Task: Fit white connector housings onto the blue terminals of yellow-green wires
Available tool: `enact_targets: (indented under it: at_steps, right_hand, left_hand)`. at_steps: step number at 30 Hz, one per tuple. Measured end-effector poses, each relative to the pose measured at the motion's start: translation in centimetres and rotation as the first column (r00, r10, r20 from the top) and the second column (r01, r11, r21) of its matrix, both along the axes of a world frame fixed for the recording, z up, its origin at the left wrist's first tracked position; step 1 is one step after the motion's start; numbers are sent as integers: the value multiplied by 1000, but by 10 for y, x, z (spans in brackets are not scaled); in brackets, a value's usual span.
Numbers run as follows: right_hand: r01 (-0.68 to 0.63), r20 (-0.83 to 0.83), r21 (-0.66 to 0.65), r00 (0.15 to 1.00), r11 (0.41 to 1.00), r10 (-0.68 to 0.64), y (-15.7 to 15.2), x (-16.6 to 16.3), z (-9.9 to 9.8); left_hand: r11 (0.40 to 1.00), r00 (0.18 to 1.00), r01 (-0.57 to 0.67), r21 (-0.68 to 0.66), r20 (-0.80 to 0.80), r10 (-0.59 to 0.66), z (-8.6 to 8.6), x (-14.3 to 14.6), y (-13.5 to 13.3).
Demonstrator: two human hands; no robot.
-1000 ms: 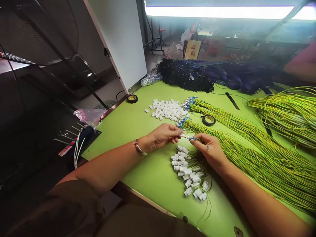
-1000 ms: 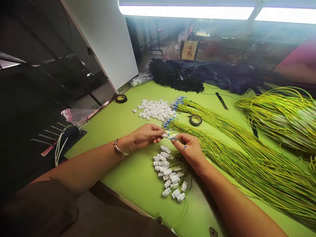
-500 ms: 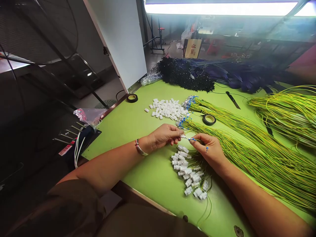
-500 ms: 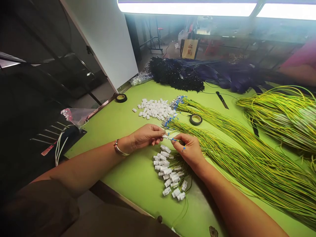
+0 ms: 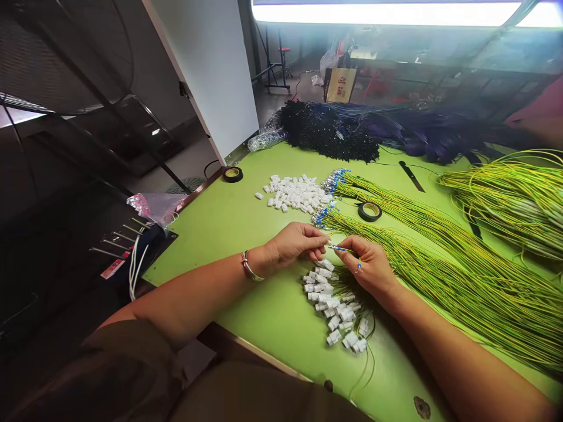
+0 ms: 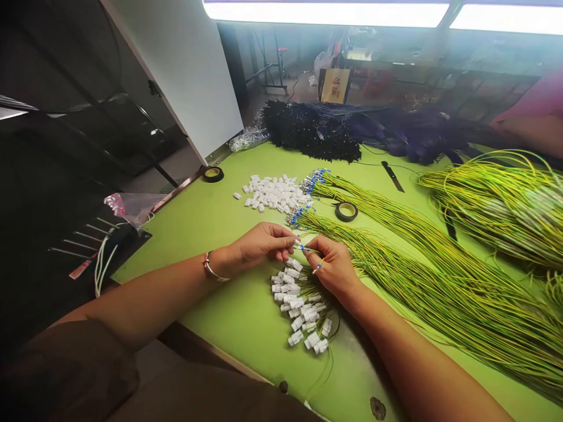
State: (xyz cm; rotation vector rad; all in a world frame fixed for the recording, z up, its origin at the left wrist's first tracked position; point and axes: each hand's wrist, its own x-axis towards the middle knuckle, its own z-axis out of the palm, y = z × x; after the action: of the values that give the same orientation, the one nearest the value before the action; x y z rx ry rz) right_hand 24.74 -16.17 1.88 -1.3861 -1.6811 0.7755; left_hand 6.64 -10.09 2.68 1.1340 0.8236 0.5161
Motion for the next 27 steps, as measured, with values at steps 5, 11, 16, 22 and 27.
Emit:
enact_targets:
  at_steps: [5, 11, 16, 22, 27]
  right_hand:
    - [-53, 12, 0, 999, 999, 53, 1, 2, -2]
    - [-84, -7, -58, 996, 995, 83, 3, 4, 2]
    - [-89, -11, -112, 996, 990, 89, 4, 5, 1]
    - [-97, 64, -82, 993, 992, 102, 4, 5, -2]
    - [-127, 78, -84, 988, 988, 134, 5, 6, -1]
  left_hand:
    - [998, 995, 53, 29, -80, -51, 0, 1, 0]
    - [990, 985, 138, -9, -107, -138, -1, -3, 3]
    - [989, 989, 135, 58, -59, -132, -7, -3, 4]
    - [988, 984, 133, 76, -127, -122, -10, 3, 0]
    - [993, 993, 107, 48, -46, -105, -9, 2, 1]
